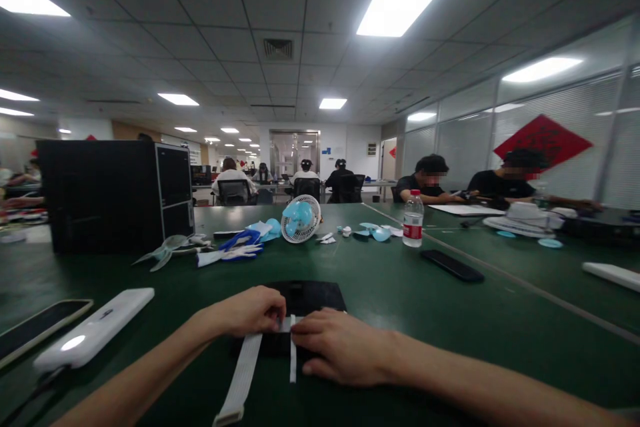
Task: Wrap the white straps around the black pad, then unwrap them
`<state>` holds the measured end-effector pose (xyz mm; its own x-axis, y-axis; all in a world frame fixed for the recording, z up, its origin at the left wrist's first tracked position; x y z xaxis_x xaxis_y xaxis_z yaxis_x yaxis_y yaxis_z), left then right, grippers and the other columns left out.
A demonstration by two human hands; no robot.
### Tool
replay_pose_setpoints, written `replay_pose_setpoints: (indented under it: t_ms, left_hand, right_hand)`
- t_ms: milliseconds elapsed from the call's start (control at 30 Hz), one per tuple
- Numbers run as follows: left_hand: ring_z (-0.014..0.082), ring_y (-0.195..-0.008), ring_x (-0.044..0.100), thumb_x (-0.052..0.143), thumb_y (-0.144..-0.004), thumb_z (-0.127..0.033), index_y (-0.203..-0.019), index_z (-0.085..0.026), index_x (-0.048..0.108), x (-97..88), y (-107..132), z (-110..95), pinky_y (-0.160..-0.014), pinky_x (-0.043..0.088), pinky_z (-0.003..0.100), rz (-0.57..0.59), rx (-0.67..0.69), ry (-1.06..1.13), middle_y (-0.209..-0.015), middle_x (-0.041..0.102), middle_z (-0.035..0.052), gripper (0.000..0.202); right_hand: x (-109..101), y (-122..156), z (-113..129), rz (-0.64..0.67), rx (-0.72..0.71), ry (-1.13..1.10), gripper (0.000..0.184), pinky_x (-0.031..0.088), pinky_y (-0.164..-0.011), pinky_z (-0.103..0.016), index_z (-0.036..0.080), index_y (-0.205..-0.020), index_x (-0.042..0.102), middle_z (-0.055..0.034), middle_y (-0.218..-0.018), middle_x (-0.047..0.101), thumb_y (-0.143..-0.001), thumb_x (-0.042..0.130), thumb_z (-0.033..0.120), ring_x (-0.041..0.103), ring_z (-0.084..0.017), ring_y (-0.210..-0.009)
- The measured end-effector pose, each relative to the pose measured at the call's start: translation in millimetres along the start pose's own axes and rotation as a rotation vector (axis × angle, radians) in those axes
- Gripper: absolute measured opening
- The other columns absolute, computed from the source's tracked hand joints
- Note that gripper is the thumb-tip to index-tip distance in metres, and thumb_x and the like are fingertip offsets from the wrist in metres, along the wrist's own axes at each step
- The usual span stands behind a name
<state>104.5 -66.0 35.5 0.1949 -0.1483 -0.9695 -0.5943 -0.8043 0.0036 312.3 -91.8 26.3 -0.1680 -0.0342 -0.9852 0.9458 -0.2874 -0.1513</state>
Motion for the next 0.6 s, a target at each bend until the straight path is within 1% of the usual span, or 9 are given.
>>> replay_pose_setpoints:
  t_ms: [233,400,467,600]
  left_hand:
    - [0.0146,-0.083,0.057,0.059,-0.076,-0.026,-0.089,-0.024,0.065,0.1,0.9,0.2,-0.068,0.040,0.022,0.007,0.004,-0.007,-0.091,0.063,-0.0017,0.014]
    - [0.0150,-0.084,0.056,0.059,-0.077,-0.027,-0.089,-0.023,0.064,-1.0,1.6,-1.9,-0.069,0.040,0.023,0.011,0.007,-0.005,-0.092,0.062,-0.0011,0.015]
    - [0.0151,-0.083,0.056,0.059,-0.077,-0.028,-0.091,-0.023,0.064,-0.3,0.9,-1.6,-0.068,0.040,0.023,0.021,0.003,-0.004,-0.092,0.062,-0.0008,0.015]
    - [0.0149,-0.084,0.056,0.059,-0.078,-0.027,-0.092,-0.023,0.062,1.1,0.0,-2.0,-0.068,0.041,0.023,0.037,0.001,0.030,-0.093,0.060,-0.0010,0.015]
  right_hand:
    - [-5.3,4.2,9.3,0.020,-0.073,0.070,0.039,0.036,-0.100,-0.036,0.016,-0.125,0.057,-0.0101,-0.128,0.058,-0.091,0.051,0.035,0.052,-0.022,-0.115]
    - [-4.5,6.0,10.7,0.034,-0.078,0.064,0.038,0.038,-0.098,-0.036,0.020,-0.125,0.058,-0.0087,-0.129,0.057,-0.091,0.050,0.035,0.051,-0.022,-0.117]
    - [-4.1,5.0,9.5,0.030,-0.059,0.030,0.040,0.037,-0.099,-0.036,0.019,-0.128,0.056,-0.0093,-0.128,0.058,-0.091,0.050,0.035,0.052,-0.021,-0.117]
    - [-2.6,1.0,3.1,0.005,0.036,-0.048,0.047,0.035,-0.103,-0.037,0.017,-0.133,0.051,-0.0110,-0.129,0.057,-0.091,0.050,0.039,0.051,-0.022,-0.120]
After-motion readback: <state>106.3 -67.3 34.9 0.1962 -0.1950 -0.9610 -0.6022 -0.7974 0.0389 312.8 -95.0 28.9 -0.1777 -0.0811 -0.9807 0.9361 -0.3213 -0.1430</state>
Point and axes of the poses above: each hand's wrist, its own y-axis away from the middle knuckle, its own x-axis out of the palm, z = x × y, the point moved 2 cm from there along -y, towards the middle knuckle
